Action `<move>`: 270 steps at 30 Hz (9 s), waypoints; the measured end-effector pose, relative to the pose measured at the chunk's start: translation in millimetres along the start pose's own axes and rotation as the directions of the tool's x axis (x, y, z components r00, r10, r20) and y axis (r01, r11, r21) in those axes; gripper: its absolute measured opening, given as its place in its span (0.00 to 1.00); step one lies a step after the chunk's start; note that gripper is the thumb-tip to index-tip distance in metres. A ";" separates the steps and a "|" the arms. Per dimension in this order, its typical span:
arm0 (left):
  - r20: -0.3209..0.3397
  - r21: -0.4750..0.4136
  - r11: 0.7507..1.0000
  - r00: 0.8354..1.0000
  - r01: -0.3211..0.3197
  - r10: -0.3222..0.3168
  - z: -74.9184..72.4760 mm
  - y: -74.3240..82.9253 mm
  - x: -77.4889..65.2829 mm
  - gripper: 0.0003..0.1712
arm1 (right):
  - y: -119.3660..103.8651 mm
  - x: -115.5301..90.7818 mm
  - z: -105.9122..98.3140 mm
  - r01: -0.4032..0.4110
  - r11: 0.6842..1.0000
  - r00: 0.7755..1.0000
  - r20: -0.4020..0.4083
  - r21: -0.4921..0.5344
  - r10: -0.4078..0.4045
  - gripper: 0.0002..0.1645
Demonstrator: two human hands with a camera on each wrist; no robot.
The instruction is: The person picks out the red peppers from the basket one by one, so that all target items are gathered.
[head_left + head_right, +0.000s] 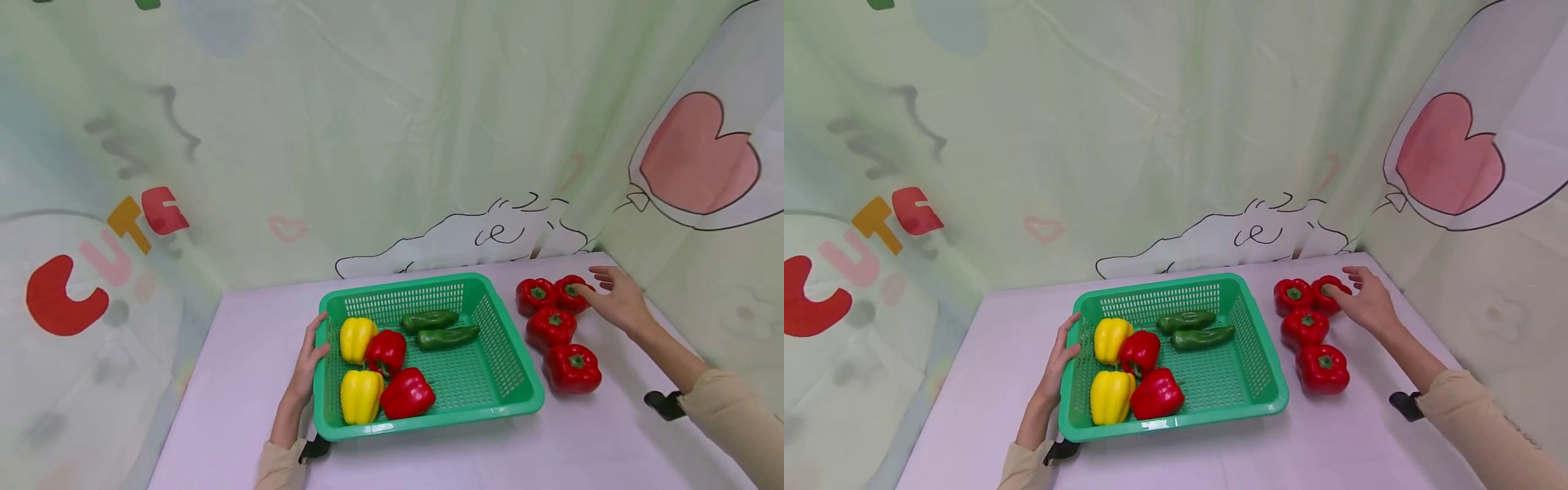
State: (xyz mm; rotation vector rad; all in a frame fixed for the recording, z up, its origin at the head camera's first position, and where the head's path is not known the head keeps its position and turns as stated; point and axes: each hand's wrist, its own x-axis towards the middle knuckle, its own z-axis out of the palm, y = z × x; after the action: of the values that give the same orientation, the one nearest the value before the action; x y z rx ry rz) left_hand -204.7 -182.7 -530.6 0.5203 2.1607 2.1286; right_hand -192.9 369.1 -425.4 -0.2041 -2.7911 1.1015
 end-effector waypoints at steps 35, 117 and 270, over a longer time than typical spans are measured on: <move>-0.001 -0.021 1.000 1.000 0.018 -0.018 0.4 -0.1 -5.3 0.32 | -145.1 -71.5 140.7 0.233 0.940 0.902 0.307 0.248 -0.304 0.32; 0.004 -0.019 1.000 1.000 0.010 -0.010 0.1 1.7 -0.6 0.32 | -165.3 -92.6 195.8 0.100 0.971 0.905 0.385 0.216 -0.179 0.47; 0.009 -0.025 0.999 1.000 0.023 -0.022 -0.4 -0.5 -2.0 0.31 | -17.4 -65.9 -26.1 0.172 0.985 0.978 -0.121 0.003 -0.171 0.55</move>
State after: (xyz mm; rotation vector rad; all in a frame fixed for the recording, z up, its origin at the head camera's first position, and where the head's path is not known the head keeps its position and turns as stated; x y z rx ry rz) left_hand -203.1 -183.6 -531.4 0.5000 2.1221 2.1347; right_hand -125.0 362.5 -399.5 -0.0258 -2.6370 1.0310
